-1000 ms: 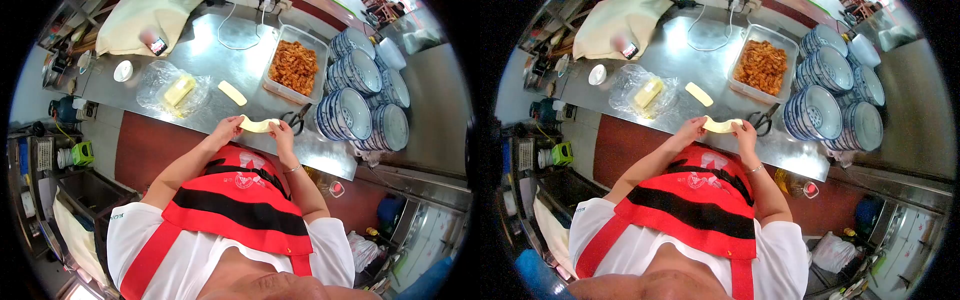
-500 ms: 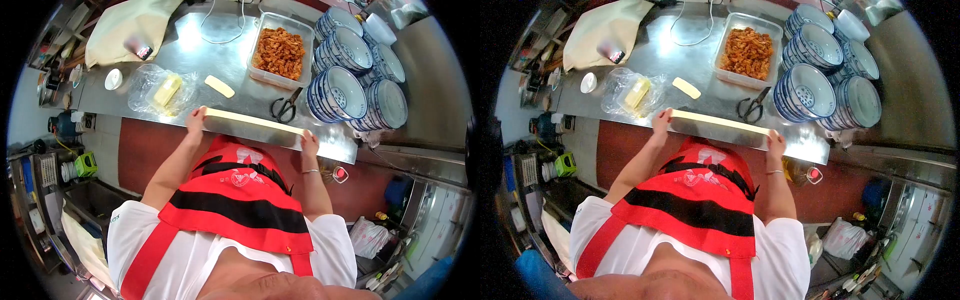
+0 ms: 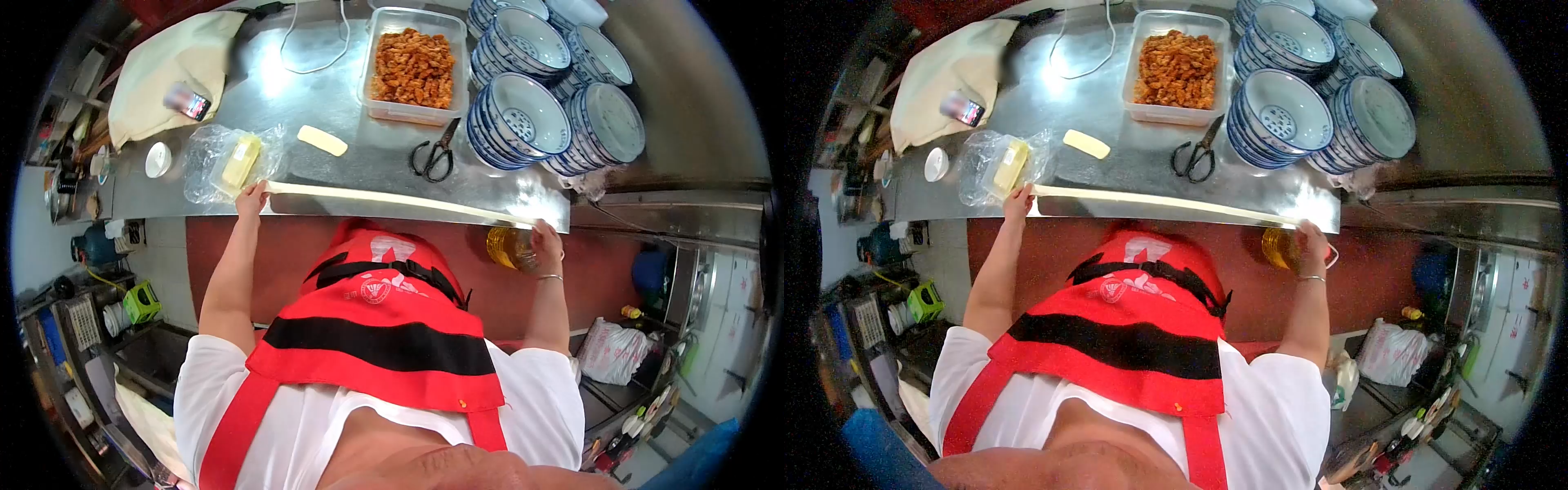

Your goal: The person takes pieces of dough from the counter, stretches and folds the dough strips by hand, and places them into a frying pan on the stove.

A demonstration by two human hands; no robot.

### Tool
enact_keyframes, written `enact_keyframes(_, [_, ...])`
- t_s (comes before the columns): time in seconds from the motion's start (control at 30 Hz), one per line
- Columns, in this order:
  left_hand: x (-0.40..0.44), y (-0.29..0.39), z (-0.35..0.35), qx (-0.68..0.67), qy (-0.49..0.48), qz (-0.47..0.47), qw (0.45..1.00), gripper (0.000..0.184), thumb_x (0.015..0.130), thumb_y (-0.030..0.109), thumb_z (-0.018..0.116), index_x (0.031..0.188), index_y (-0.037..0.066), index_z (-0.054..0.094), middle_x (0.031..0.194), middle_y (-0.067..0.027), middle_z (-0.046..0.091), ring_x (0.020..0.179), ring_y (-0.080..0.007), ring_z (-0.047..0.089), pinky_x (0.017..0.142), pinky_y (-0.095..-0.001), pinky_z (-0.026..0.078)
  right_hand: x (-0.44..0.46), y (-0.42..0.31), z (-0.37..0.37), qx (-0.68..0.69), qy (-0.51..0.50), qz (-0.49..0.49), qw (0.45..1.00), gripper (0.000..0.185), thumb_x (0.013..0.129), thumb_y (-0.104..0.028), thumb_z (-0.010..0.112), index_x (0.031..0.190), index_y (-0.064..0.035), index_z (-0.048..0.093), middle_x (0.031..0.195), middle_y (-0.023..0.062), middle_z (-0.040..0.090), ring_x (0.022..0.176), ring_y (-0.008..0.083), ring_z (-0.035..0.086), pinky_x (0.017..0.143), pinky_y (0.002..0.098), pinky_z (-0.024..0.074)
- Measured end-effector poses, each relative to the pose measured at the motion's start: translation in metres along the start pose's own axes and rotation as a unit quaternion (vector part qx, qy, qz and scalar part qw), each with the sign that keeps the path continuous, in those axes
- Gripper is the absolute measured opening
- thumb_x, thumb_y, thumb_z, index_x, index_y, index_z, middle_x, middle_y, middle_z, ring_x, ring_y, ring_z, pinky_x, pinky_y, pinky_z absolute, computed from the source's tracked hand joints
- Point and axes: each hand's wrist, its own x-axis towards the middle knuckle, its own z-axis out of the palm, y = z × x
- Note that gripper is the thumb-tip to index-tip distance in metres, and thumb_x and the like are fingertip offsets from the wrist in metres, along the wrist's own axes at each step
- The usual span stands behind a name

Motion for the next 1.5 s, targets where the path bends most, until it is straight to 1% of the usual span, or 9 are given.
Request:
enact_keyframes(0.27, [-0.048, 0.142, -0.036, -0.314, -0.146, 0.132, 0.929, 0.01, 0.092, 0.016, 0.06, 0.098, 0.008, 0.062, 0.083, 0.0014, 0.06, 0.07, -0.0055, 0.054, 0.063, -0.0182, 0.045, -0.095, -0.141, 0.038, 0.166, -0.084, -0.17, 0.968, 0.021, 0.087, -0.022, 0.067, 0.098, -0.0061, 0.06, 0.085, 0.0069, 0.064, 0.067, 0.0153, 0.061, 0.061, 0.0266, 0.0528])
enact_keyframes(0.37, [0.039, 0.018, -0.042, -0.2, -0.159, 0.054, 0.965, 0.021, 0.089, 0.018, 0.065, 0.106, 0.006, 0.06, 0.089, 0.0004, 0.063, 0.078, -0.0083, 0.058, 0.067, -0.0229, 0.049, -0.001, -0.039, -0.04, 0.176, -0.105, -0.036, 0.978, 0.018, 0.086, -0.018, 0.068, 0.097, -0.0052, 0.061, 0.086, 0.009, 0.065, 0.065, 0.0152, 0.059, 0.06, 0.0266, 0.0528])
enact_keyframes(0.43, [0.006, -0.007, -0.024, -0.074, -0.08, -0.094, 0.99, 0.025, 0.085, 0.015, 0.069, 0.106, 0.005, 0.061, 0.091, -0.0002, 0.063, 0.079, -0.0092, 0.059, 0.065, -0.0224, 0.048, 0.017, 0.015, -0.052, -0.215, 0.131, 0.074, 0.965, 0.016, 0.084, -0.013, 0.07, 0.095, -0.0044, 0.062, 0.085, 0.0088, 0.065, 0.065, 0.014, 0.059, 0.056, 0.0252, 0.0509])
enact_keyframes(0.67, [-0.03, 0.114, -0.054, -0.227, -0.141, 0.138, 0.954, 0.019, 0.084, 0.017, 0.069, 0.099, 0.008, 0.062, 0.079, 0.0009, 0.059, 0.065, -0.0082, 0.054, 0.061, -0.0198, 0.046, -0.071, -0.123, -0.031, 0.148, -0.03, -0.181, 0.972, 0.017, 0.09, -0.023, 0.063, 0.097, -0.0076, 0.061, 0.09, 0.0062, 0.062, 0.073, 0.0117, 0.057, 0.061, 0.0265, 0.0486])
enact_keyframes(0.83, [-0.015, 0.011, -0.016, -0.007, -0.052, -0.06, 0.997, 0.023, 0.083, 0.02, 0.072, 0.099, 0.007, 0.062, 0.081, 0.0011, 0.06, 0.067, -0.0071, 0.054, 0.06, -0.0195, 0.044, 0.007, -0.026, -0.082, -0.026, 0.014, -0.015, 0.999, 0.016, 0.088, -0.022, 0.066, 0.096, -0.0083, 0.062, 0.08, 0.0025, 0.061, 0.066, 0.0112, 0.056, 0.058, 0.0235, 0.0456])
enact_keyframes(0.87, [-0.004, 0.011, -0.02, -0.043, -0.083, 0.009, 0.996, 0.02, 0.086, 0.019, 0.069, 0.098, 0.005, 0.062, 0.084, 0.0, 0.061, 0.072, -0.0083, 0.055, 0.061, -0.0208, 0.045, -0.004, -0.034, -0.078, -0.066, 0.12, -0.013, 0.991, 0.016, 0.087, -0.021, 0.067, 0.096, -0.0081, 0.063, 0.075, 0.0007, 0.062, 0.062, 0.0114, 0.057, 0.057, 0.0226, 0.0464])
enact_keyframes(1.07, [-0.043, 0.088, -0.031, -0.186, -0.125, 0.1, 0.97, 0.011, 0.091, 0.016, 0.061, 0.098, 0.007, 0.063, 0.085, -0.0001, 0.062, 0.073, -0.0066, 0.055, 0.068, -0.021, 0.045, -0.044, -0.115, -0.091, 0.13, -0.007, -0.163, 0.978, 0.014, 0.092, -0.021, 0.06, 0.095, -0.0072, 0.062, 0.083, 0.0036, 0.064, 0.071, 0.0131, 0.058, 0.066, 0.0297, 0.0518])
enact_keyframes(1.17, [-0.008, -0.005, -0.02, -0.05, -0.115, -0.062, 0.99, 0.013, 0.089, 0.017, 0.065, 0.097, 0.008, 0.063, 0.083, 0.0009, 0.062, 0.072, -0.0064, 0.055, 0.065, -0.0193, 0.043, 0.025, -0.023, -0.127, -0.083, 0.098, 0.085, 0.988, 0.017, 0.087, -0.021, 0.066, 0.093, -0.0056, 0.062, 0.081, 0.0037, 0.063, 0.07, 0.0127, 0.06, 0.059, 0.0269, 0.0486])
enact_keyframes(1.5, [-0.04, 0.065, -0.044, -0.215, -0.111, 0.054, 0.969, 0.012, 0.089, 0.019, 0.065, 0.096, 0.009, 0.062, 0.083, 0.0007, 0.062, 0.069, -0.0067, 0.055, 0.062, -0.0175, 0.042, -0.057, -0.118, -0.083, 0.113, 0.038, -0.162, 0.979, 0.017, 0.09, -0.019, 0.063, 0.097, -0.0034, 0.063, 0.084, 0.0011, 0.062, 0.067, 0.0077, 0.055, 0.055, 0.0216, 0.0456])
